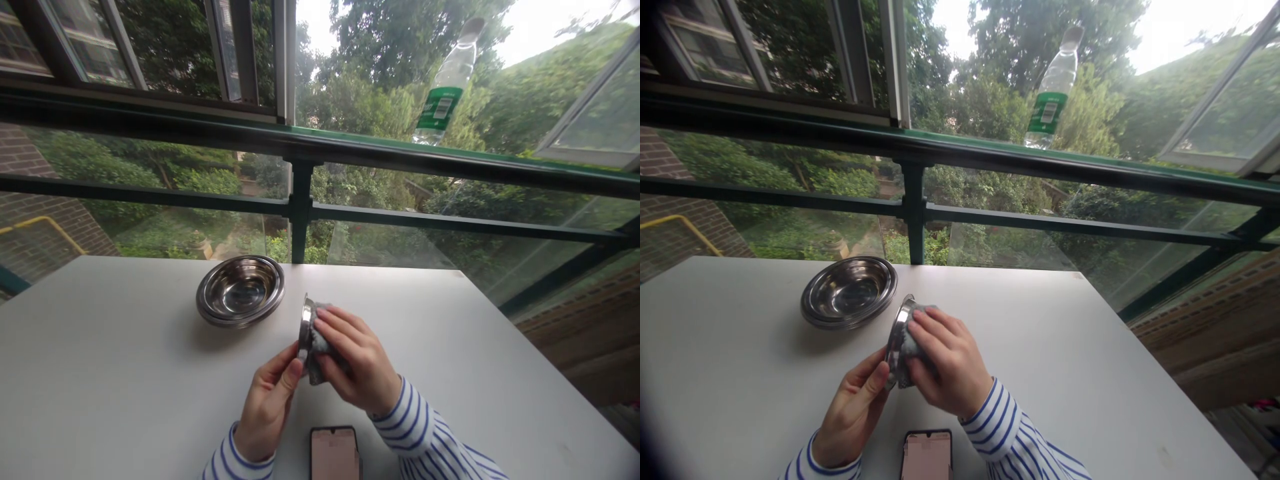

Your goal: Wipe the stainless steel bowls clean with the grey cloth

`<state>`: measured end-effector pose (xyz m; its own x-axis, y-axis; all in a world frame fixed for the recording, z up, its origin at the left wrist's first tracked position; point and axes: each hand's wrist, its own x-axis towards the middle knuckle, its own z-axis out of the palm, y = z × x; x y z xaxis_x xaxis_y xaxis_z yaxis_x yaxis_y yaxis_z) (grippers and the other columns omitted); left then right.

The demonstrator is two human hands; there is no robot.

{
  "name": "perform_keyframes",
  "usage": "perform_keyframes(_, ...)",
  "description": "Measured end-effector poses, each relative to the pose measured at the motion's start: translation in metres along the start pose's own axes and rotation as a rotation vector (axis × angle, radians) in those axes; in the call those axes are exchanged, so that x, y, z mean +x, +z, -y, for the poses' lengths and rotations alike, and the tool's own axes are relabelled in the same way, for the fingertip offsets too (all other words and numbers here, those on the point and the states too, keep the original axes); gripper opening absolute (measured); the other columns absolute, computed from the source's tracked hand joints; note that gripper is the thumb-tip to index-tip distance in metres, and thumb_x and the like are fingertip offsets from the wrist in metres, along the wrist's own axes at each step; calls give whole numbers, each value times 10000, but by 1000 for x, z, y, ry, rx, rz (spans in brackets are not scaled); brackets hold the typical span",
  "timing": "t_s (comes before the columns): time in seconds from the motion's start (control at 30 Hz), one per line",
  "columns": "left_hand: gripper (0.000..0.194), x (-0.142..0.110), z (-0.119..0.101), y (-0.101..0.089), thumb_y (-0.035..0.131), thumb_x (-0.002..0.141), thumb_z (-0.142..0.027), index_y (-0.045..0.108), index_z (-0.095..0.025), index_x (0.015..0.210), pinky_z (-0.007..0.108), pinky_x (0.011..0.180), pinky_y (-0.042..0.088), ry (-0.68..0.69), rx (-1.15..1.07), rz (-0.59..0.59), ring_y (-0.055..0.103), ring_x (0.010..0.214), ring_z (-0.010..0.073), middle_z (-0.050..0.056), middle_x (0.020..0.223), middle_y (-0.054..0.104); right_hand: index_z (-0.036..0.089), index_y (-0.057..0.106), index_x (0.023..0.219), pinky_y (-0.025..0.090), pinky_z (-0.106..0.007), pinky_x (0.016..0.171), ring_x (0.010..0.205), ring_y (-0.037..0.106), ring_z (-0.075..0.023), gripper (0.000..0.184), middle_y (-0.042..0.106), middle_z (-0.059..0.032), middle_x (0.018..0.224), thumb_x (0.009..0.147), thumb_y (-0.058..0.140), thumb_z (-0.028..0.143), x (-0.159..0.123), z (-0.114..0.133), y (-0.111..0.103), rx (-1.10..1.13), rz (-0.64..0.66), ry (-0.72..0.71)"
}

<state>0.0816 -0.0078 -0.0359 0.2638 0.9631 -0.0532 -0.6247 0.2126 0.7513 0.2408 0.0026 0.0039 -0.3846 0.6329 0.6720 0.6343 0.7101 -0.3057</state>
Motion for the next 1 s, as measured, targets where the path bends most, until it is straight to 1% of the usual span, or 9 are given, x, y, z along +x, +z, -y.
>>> perform_keyframes(0.07,252,0,-1,-1,642,735,-236,690,-265,981,348,907,428,21,-22,-19,612,959,218,49,968,711,175,465,1233,417,-454,929,1196,412,-266,462,535,-94,1230,777,529,220,0,3,2,-24,18,-88)
perform_keyframes(0.13,256,0,-1,-1,635,744,-228,684,-272,991,343,928,408,29,-23,1,603,980,211,43,979,708,176,469,1227,409,-449,939,1199,407,-261,451,526,-91,1240,783,529,220,0,4,2,-22,20,-80)
perform_keyframes(0.3,278,-2,0,1,605,769,-213,663,-243,1039,409,952,381,11,5,107,602,981,231,67,951,714,166,471,1218,430,-391,940,1127,486,-205,366,548,-102,1198,857,430,208,0,-5,-1,77,-24,235)
perform_keyframes(0.37,276,-2,1,2,607,767,-212,665,-242,1035,423,944,387,9,-13,99,612,962,234,68,934,717,170,470,1218,434,-388,940,1122,491,-204,359,552,-102,1191,865,419,210,-1,-7,-1,97,-22,257)
perform_keyframes(0.57,288,0,1,2,649,724,-225,680,-233,1010,426,876,445,-38,-70,34,637,890,243,76,901,722,165,437,1249,422,-439,935,1156,456,-236,406,515,-119,1236,845,444,200,-3,-3,5,-5,-22,111)
perform_keyframes(0.7,266,0,-1,3,666,704,-240,696,-240,968,393,862,450,-20,-32,5,633,879,225,65,903,720,141,431,1253,418,-430,931,1178,433,-237,422,518,-125,1238,836,459,196,-3,-2,7,-94,-10,14)
perform_keyframes(0.8,263,0,-5,5,675,687,-239,701,-216,948,374,838,456,-12,-13,-30,626,876,225,75,894,717,141,433,1248,422,-419,921,1183,431,-236,421,537,-118,1222,833,464,205,-3,-2,8,-118,7,-68)
perform_keyframes(0.9,260,0,-10,7,665,674,-230,703,-180,926,349,791,475,-34,-45,-71,630,860,233,90,881,712,133,435,1244,408,-422,928,1189,423,-242,415,529,-112,1237,841,461,227,-3,1,9,-131,38,-120)
perform_keyframes(1.0,258,0,-13,9,639,679,-218,703,-178,925,338,815,469,-36,-106,-100,622,901,237,83,909,706,136,455,1229,382,-426,954,1197,415,-248,402,519,-92,1253,842,464,246,-3,6,11,-144,81,-159)
